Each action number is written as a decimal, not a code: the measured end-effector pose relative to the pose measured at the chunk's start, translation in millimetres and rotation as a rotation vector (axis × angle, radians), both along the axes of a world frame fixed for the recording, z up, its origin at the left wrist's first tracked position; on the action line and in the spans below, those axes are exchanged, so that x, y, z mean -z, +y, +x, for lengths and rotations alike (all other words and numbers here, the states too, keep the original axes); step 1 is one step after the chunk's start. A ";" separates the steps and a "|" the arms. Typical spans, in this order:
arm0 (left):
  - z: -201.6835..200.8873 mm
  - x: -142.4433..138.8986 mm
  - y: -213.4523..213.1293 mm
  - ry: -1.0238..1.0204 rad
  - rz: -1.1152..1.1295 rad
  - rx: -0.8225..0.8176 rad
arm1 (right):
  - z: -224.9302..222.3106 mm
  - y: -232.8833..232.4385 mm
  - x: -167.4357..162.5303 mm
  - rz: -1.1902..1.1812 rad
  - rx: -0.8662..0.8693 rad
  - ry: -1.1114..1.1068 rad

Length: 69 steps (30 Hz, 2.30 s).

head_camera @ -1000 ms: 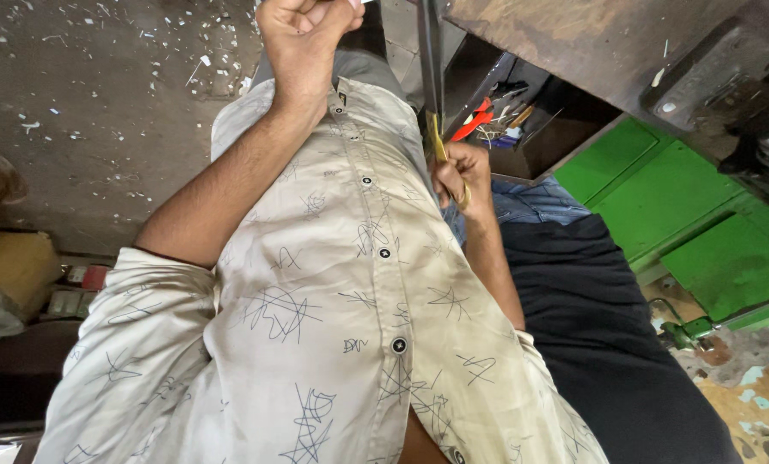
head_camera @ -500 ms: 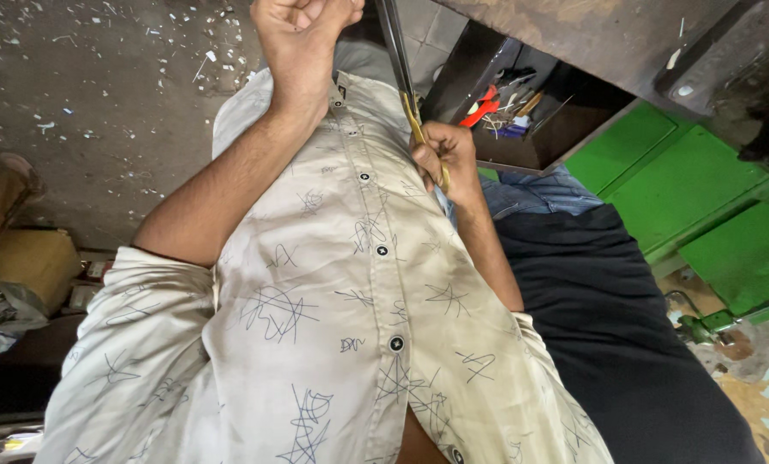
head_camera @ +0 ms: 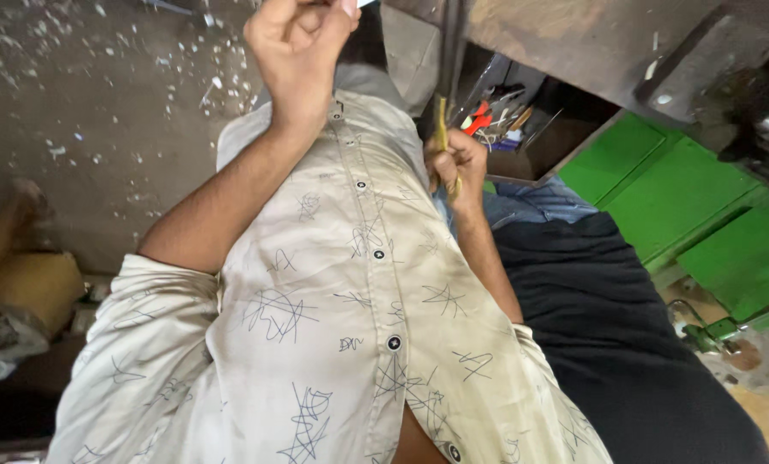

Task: The person is repairing an electrical motor stator by hand. They use a cloth to wipe the copper windings, then use scissors to cut and apply white insulating tape to the wire ends.

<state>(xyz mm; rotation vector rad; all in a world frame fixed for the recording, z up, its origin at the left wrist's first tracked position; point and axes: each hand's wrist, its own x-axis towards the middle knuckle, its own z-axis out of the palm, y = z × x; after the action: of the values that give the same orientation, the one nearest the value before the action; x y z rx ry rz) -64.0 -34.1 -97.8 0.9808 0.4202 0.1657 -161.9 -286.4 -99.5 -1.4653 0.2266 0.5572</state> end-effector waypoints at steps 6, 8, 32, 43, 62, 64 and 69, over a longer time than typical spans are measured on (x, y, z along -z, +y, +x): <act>14.6 -56.3 18.0 -0.933 1.212 0.113 | 37.6 12.8 -41.8 -0.129 0.213 -0.131; 13.9 -69.2 13.7 -1.037 1.216 0.211 | 57.3 20.5 -59.0 -0.071 0.278 -0.189; -17.5 -72.1 0.3 -0.157 -0.103 0.657 | 121.4 31.1 -101.5 0.129 0.312 -0.358; -15.3 -84.2 -11.7 -0.090 0.110 0.620 | 123.9 38.3 -96.1 0.153 0.287 -0.359; -10.3 -72.1 -14.5 -0.105 0.076 0.542 | 133.8 49.9 -107.8 0.147 0.219 -0.356; -10.3 -73.1 -13.6 -0.114 0.076 0.544 | 133.9 50.5 -108.3 0.145 0.214 -0.368; -10.3 -73.3 -12.9 -0.121 0.046 0.527 | 133.7 51.8 -110.2 0.188 0.213 -0.375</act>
<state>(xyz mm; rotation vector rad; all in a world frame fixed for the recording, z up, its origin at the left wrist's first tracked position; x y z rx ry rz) -74.3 -47.0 -24.6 1.0888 0.0382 -0.2415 -28.2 -234.7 10.6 -1.3152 0.0317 0.1210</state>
